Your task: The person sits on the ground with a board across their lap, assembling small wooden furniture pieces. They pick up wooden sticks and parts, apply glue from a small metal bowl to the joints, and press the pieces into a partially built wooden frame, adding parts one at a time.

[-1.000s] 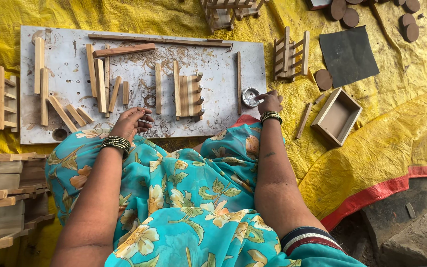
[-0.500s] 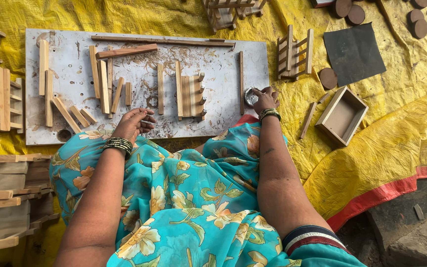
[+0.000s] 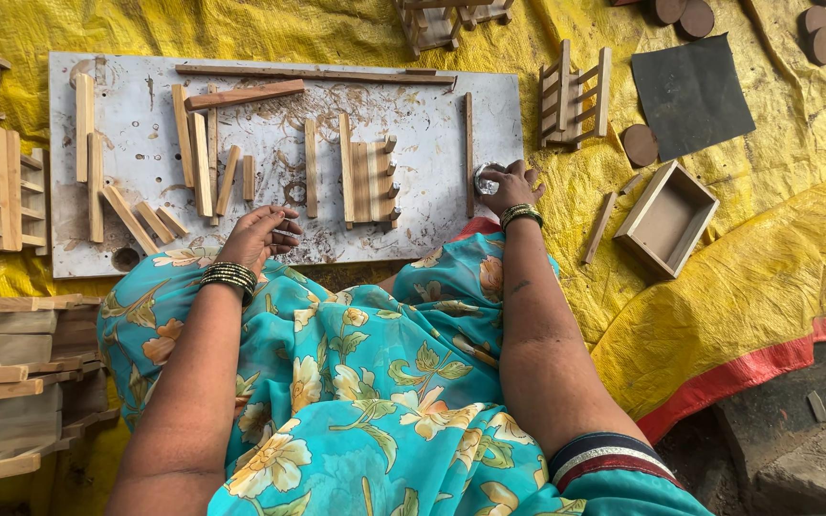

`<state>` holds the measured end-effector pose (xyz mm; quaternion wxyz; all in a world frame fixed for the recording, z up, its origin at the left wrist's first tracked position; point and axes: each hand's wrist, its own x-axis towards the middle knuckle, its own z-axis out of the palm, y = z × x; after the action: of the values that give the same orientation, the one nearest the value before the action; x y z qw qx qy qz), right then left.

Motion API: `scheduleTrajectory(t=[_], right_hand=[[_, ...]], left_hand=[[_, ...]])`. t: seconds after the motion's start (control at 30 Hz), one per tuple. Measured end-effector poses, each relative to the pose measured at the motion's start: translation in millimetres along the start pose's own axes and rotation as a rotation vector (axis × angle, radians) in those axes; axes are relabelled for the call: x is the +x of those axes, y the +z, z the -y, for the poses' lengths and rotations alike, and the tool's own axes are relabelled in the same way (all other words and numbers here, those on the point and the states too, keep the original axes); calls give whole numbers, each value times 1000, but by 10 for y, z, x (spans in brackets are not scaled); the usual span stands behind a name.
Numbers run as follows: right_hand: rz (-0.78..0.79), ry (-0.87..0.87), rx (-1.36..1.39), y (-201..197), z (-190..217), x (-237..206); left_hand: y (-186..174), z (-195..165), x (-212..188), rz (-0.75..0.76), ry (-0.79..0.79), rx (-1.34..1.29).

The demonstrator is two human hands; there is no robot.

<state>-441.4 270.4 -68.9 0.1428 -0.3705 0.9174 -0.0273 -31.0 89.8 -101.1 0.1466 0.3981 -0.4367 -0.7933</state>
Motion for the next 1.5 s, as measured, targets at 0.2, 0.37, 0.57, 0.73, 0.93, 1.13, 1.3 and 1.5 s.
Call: scheduleTrajectory(t=[0.2, 0.37, 0.57, 0.73, 0.93, 1.13, 1.3, 1.5], right_hand=[[-34, 16, -42, -58, 99, -61], [-116, 41, 80, -124, 137, -111], [-181, -60, 713, -125, 34, 33], [12, -85, 1451, -92, -27, 51], [-7, -353, 1262, 10, 623, 23], [-462, -605, 397, 198, 1233, -49], [-486, -635, 320, 308, 1078, 5], [-492, -674, 161, 409, 1006, 64]], left_hand=[[15, -2, -6, 5, -6, -4], [33, -25, 1, 25, 6, -16], [84, -43, -21, 19, 9, 6], [134, -23, 29, 53, 34, -26], [195, 18, 111, 55, 18, -10], [165, 100, 115, 41, -3, -20], [163, 171, 162, 54, -21, -10], [136, 199, 187, 57, -36, 5]])
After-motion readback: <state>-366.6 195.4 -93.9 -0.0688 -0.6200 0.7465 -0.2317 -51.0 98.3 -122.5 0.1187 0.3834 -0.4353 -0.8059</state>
